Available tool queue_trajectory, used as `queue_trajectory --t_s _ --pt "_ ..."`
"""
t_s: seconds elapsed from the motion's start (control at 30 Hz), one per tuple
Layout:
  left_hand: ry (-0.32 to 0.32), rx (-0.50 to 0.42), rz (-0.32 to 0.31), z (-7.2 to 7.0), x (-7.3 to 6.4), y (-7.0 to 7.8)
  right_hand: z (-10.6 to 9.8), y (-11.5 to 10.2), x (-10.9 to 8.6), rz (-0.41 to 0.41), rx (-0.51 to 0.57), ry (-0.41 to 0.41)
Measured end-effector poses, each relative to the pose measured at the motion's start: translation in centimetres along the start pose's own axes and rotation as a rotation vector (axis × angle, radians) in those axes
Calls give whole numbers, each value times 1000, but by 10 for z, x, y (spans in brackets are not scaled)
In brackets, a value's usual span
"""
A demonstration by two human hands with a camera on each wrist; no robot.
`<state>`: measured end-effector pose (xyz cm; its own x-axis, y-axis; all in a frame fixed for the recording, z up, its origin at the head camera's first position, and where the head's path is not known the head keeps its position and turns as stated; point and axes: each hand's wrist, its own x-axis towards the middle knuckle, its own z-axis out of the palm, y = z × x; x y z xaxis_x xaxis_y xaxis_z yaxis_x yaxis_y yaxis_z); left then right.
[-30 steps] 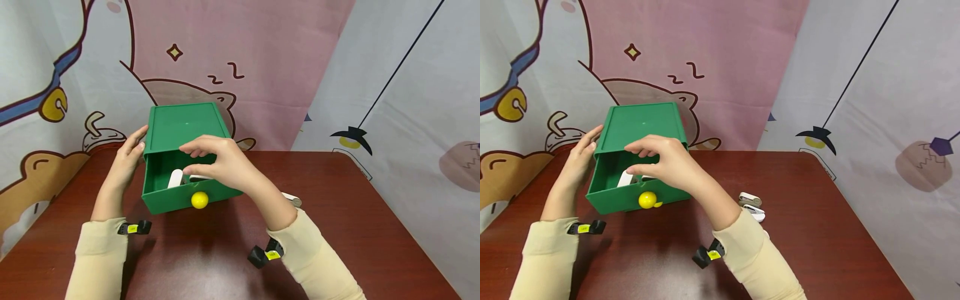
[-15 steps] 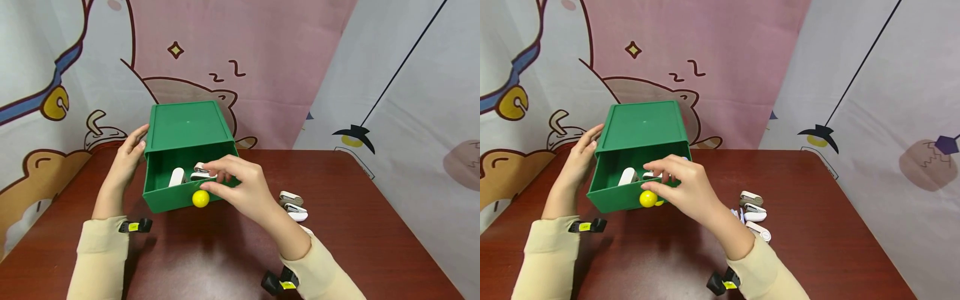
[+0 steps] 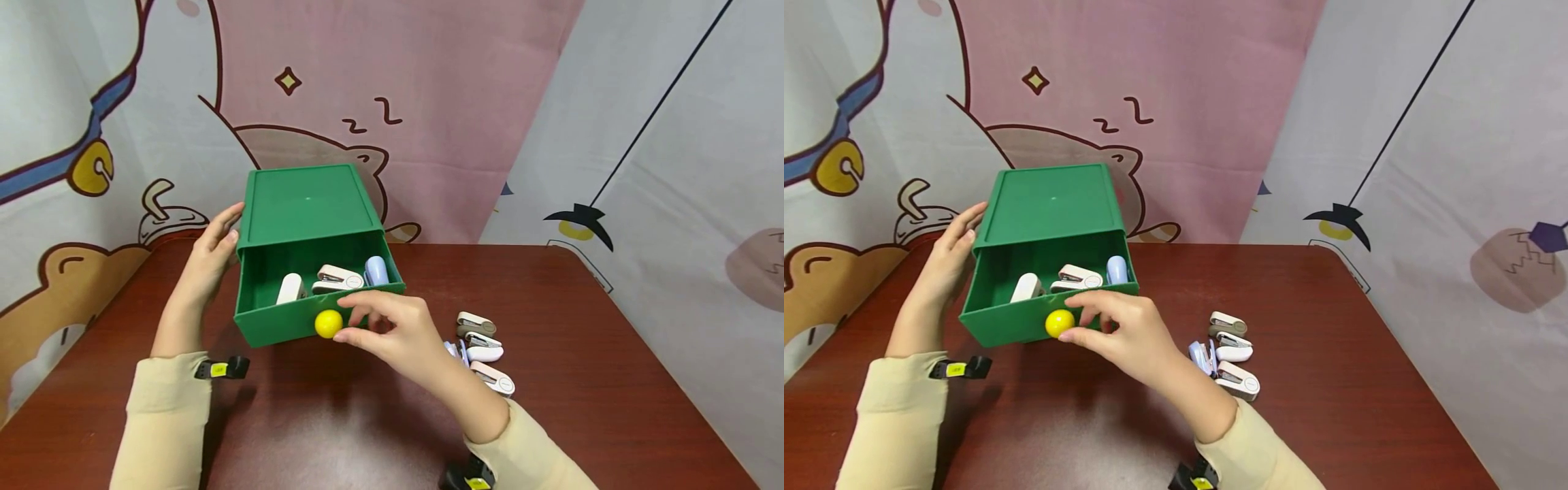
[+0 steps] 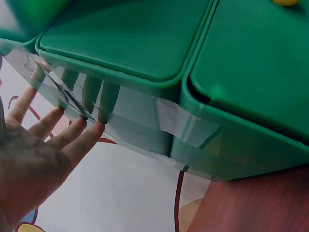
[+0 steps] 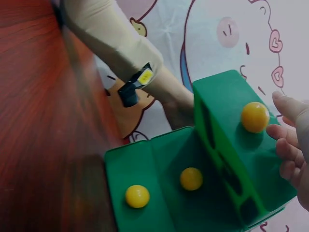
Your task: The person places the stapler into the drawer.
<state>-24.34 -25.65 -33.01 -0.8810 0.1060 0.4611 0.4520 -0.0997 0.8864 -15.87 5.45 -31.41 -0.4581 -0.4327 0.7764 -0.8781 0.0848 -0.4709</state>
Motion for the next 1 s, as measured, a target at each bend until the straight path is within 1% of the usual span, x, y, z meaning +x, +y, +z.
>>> queue_trajectory --t_s 0.2,0.37,0.43,0.53,0.7,0.77,1.0 --pt "-1 2 1 0 1 0 7 5 -8 53 6 -15" --pt "-2 6 3 -1 1 -1 16 6 -12 129 128 -34" --pt "-1 6 5 -1 1 -1 20 6 -13 143 162 -38" --pt "1 3 7 -1 1 -2 24 7 -14 129 169 -27" --pt "7 16 -6 -1 0 0 27 8 -12 62 145 -4" --pt "6 24 -13 0 -1 2 27 9 -10 48 132 -1" --pt "2 13 -8 0 -1 1 30 14 -2 68 103 1"
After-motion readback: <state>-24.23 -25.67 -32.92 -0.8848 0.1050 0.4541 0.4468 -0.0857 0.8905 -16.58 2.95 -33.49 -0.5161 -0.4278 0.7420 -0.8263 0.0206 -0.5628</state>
